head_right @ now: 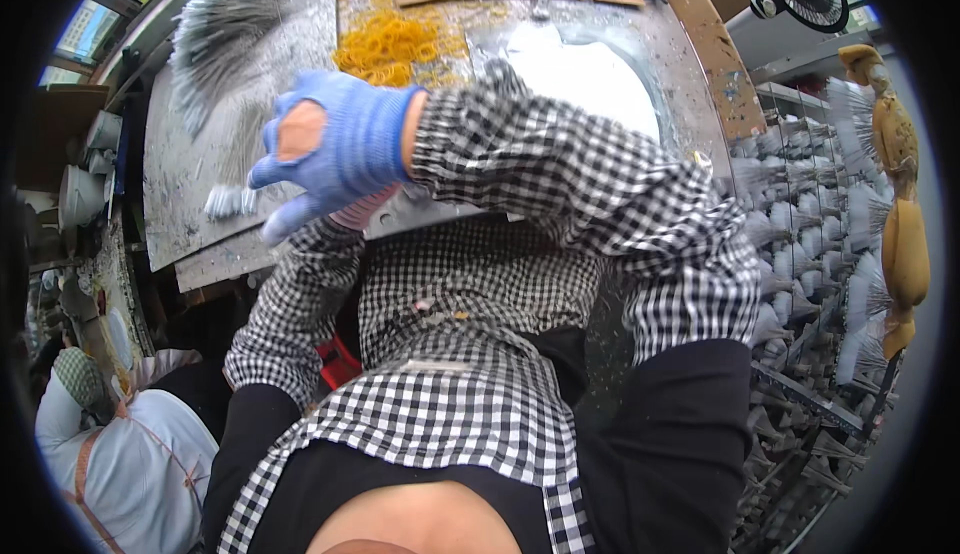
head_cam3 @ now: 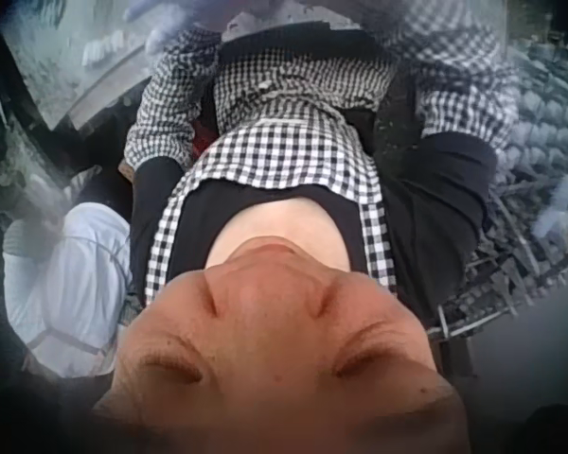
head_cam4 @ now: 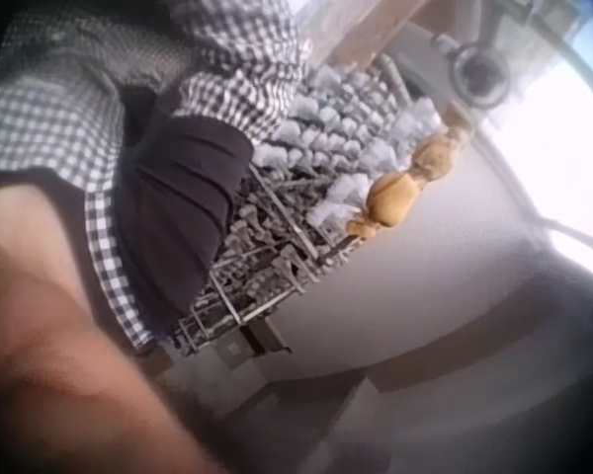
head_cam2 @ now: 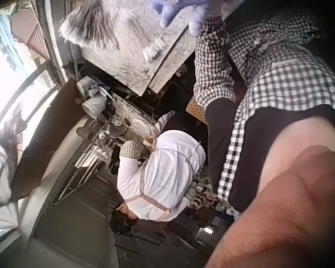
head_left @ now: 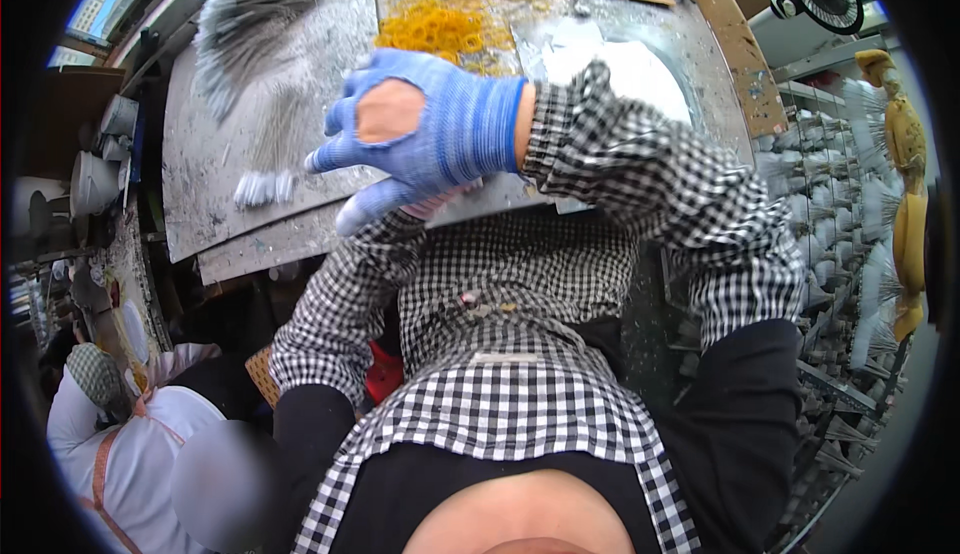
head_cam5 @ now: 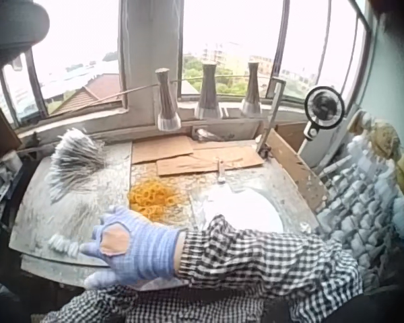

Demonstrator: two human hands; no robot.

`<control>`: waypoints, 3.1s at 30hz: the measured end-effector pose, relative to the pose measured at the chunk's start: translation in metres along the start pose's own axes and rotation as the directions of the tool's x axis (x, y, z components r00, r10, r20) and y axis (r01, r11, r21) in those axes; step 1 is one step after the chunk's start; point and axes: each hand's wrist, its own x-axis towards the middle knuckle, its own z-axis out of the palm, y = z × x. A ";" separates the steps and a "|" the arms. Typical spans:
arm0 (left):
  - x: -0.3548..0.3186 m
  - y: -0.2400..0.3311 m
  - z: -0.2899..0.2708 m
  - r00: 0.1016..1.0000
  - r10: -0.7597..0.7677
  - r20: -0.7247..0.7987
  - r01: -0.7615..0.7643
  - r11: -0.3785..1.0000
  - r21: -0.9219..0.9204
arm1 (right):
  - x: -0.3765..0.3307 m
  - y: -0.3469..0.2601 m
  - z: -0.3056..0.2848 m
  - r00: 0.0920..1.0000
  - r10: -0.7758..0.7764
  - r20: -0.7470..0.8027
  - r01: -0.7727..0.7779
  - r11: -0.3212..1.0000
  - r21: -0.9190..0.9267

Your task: Gathering, aligning, and bundling bundles of synthetic brush bristles at a manufacturing workstation.

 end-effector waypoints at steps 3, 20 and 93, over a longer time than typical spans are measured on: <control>-0.031 0.024 -0.014 0.995 -0.081 -0.057 0.076 0.994 -0.073 | -0.011 -0.026 -0.043 0.977 -0.055 -0.207 0.079 0.991 0.106; -0.027 -0.045 0.005 0.972 -0.169 0.162 0.146 0.979 0.142 | -0.095 0.010 0.221 0.608 0.728 -0.318 -0.443 0.643 0.625; -0.187 -0.008 0.038 0.677 -0.707 0.206 0.729 0.603 -0.325 | -0.139 -0.120 0.212 0.538 0.741 0.402 -0.057 -0.444 0.894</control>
